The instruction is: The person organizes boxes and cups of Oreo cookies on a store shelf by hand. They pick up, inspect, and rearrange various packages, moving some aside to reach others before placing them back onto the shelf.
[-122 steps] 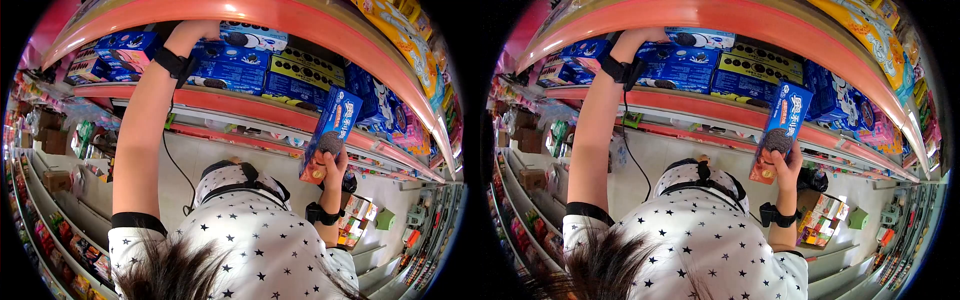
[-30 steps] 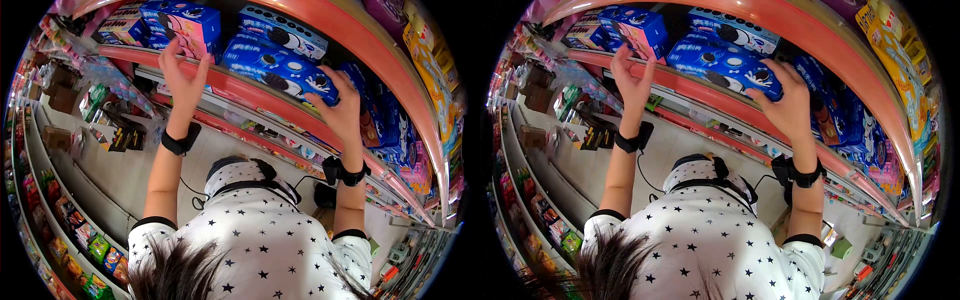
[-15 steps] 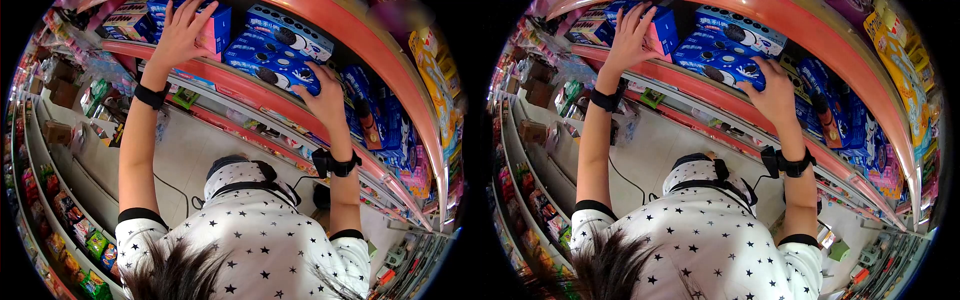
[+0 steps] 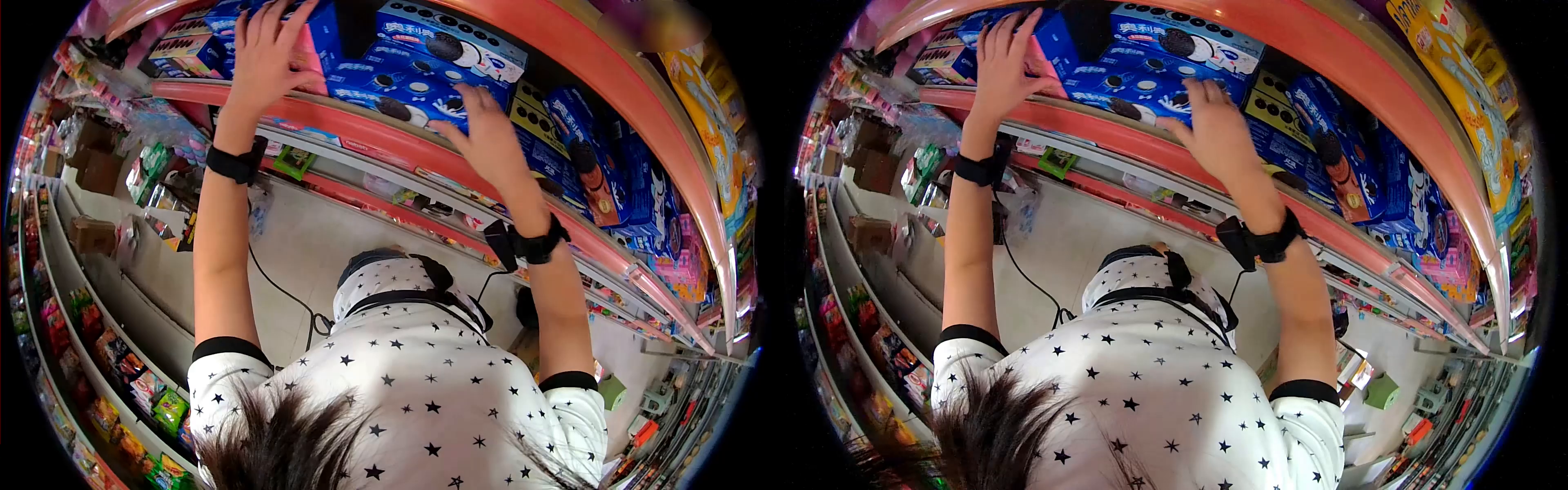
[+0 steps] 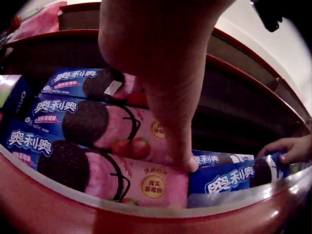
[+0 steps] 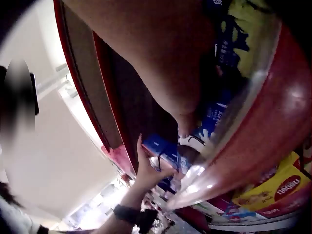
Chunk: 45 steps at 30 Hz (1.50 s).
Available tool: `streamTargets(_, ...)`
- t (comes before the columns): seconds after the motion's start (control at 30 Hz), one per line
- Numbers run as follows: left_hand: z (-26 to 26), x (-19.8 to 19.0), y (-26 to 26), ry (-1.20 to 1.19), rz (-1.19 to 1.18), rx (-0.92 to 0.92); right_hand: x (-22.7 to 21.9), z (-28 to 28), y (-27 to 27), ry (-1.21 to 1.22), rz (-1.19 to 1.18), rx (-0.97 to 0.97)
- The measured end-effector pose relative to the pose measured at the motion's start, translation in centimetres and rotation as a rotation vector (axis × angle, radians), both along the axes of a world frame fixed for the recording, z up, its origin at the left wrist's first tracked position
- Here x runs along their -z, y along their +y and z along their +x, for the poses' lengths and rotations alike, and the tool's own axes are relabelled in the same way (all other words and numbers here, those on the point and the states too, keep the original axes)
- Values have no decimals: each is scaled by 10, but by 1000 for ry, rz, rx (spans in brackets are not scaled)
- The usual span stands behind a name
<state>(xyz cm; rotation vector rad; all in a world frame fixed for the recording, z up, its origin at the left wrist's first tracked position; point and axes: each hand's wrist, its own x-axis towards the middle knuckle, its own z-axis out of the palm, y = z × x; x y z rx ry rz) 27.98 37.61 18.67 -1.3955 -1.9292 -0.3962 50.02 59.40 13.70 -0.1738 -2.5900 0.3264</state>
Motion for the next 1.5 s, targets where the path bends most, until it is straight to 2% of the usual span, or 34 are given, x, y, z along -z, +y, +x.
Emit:
streamTargets(0.03, -3, 1, 0, 1, -2, 10, 2, 4, 2, 1, -2, 10)
streamTargets(0.13, -11, 8, -1, 115, -20, -48, 4, 16, 6, -79, 261, 105)
streamTargets(0.4, 1, -3, 9, -1, -55, -68, 1, 28, 16, -107, 203, 64)
streamTargets(0.5, 1, -4, 6, 14, -28, -49, -16, 28, 20, -9, 87, -3)
streamTargets(0.57, 6, -7, 4, 57, 96, 25, -31, 16, 32, 142, 48, -40)
streamTargets(0.63, -13, 15, 5, 109, 89, 14, -48, 1, 41, 212, 167, -43)
streamTargets(0.7, -13, 31, 13, -54, 409, -17, -59, -18, 50, 119, 265, -6)
streamTargets(0.73, -6, 42, 17, -136, 527, -92, -63, -31, 54, 141, 267, -30)
streamTargets(0.77, -4, 50, 22, -228, 595, -113, -67, -44, 60, 2, 192, -20)
streamTargets(0.8, -3, 59, 27, -284, 612, -110, -69, -53, 67, -146, 118, -5)
streamTargets(0.83, -1, 67, 31, -346, 631, -102, -65, -64, 80, -135, 124, -20)
streamTargets(0.87, 2, 72, 34, -331, 643, -111, -57, -77, 98, -234, 45, -31)
streamTargets(0.93, 11, 77, 38, -580, 643, -215, -65, -87, 103, -416, -151, -89)
streamTargets(0.97, 13, 73, 38, -571, 655, -219, -67, -88, 100, -409, -140, -98)
streamTargets(1.03, 18, 68, 36, -609, 549, -364, -64, -87, 97, -402, -65, -63)
streamTargets(1.1, 16, 72, 36, -578, 564, -393, -62, -88, 97, -353, -81, -111)
streamTargets(1.17, 19, 75, 35, -645, 529, -432, -60, -88, 98, -413, -34, -59)
streamTargets(1.33, 9, 94, 37, -612, 570, -405, -55, -91, 100, -394, -19, -81)
streamTargets(1.5, 15, 95, 41, -625, 653, -372, -53, -90, 97, -344, 51, -115)
